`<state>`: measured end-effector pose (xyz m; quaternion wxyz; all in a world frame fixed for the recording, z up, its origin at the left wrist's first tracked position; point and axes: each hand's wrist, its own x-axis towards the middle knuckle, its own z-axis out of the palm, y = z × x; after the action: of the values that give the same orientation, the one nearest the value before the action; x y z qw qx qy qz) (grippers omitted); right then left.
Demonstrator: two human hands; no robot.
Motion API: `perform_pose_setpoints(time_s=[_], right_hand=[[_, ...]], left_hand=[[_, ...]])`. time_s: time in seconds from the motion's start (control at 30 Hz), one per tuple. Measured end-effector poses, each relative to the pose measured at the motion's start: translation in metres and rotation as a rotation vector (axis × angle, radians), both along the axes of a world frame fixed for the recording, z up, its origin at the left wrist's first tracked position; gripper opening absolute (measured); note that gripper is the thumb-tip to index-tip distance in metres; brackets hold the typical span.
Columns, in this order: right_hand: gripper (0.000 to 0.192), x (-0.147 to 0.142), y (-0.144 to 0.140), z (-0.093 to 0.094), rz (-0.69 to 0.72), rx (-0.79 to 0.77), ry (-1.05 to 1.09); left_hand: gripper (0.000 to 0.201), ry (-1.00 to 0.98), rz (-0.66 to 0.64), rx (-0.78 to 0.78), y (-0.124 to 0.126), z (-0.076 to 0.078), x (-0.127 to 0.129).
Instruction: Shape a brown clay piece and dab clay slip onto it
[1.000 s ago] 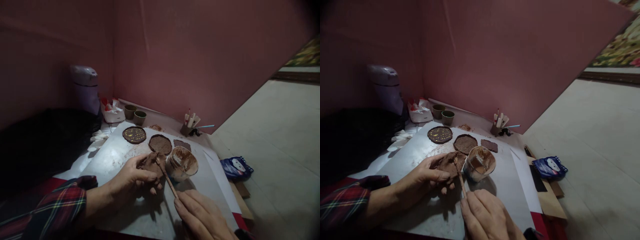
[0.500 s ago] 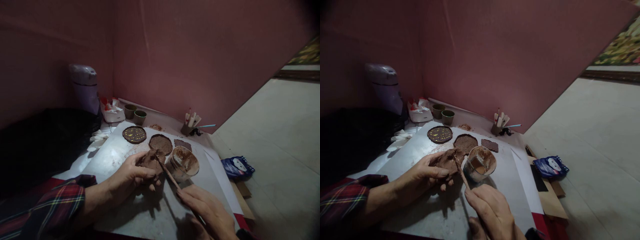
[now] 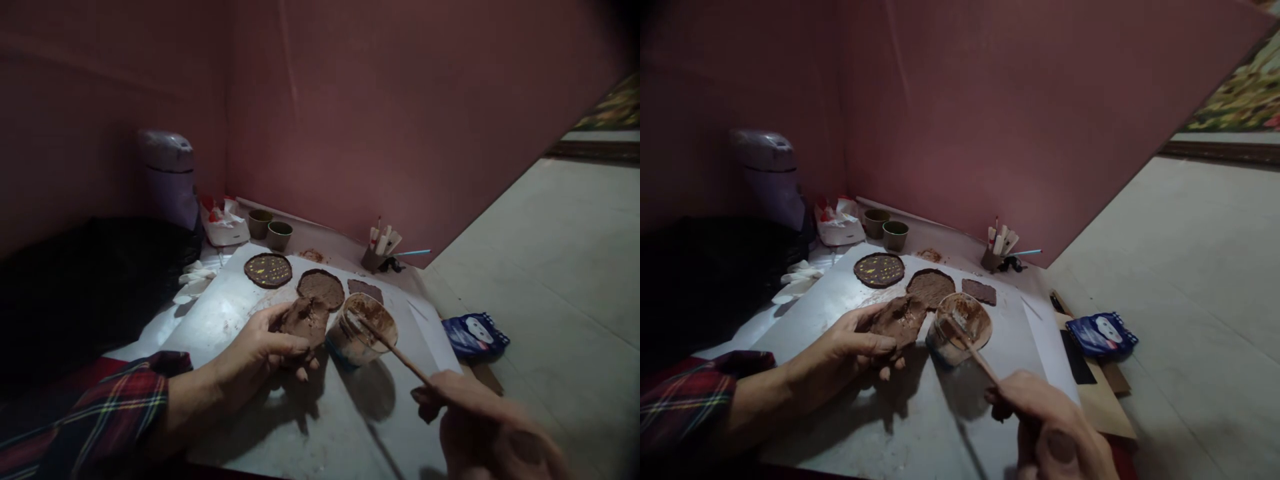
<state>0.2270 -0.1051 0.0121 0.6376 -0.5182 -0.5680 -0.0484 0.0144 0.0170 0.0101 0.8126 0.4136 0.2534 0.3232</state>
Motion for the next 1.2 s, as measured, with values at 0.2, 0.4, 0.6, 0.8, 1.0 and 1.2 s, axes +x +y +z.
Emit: perform_pose_setpoints(time_s=[0.2,0.4,0.6,0.8,1.0,1.2], right_hand=[[0.045,0.001,0.019,0.011,-0.208,-0.294,-0.232],[0.049,0.002,0.039,0.024,-0.054,-0.367,-0.305],[0.048,0.007,0.05,0.025,0.055,-0.515,0.416],[0.038,0.015,0.051,0.026,0.024,-0.32,0.884],[0.034,0.002,0.037,0.027,0.069,-0.16,0.814],[0.03,-0.016,0.018,0.01,0.33,-0.311,0.055]], left_hand=[[0.051,0.005,-0.004,-0.003,-0.001,0.001,0.0],[0.05,0.007,-0.038,0.023,-0.004,0.003,0.0],[0.053,0.003,-0.031,0.021,-0.004,0.003,0.0],[0.051,-0.007,-0.036,0.01,-0.004,0.002,0.0],[0.048,-0.016,-0.085,0.014,-0.003,-0.002,0.0],[0.036,-0.011,-0.098,0.028,-0.003,0.0,0.0]])
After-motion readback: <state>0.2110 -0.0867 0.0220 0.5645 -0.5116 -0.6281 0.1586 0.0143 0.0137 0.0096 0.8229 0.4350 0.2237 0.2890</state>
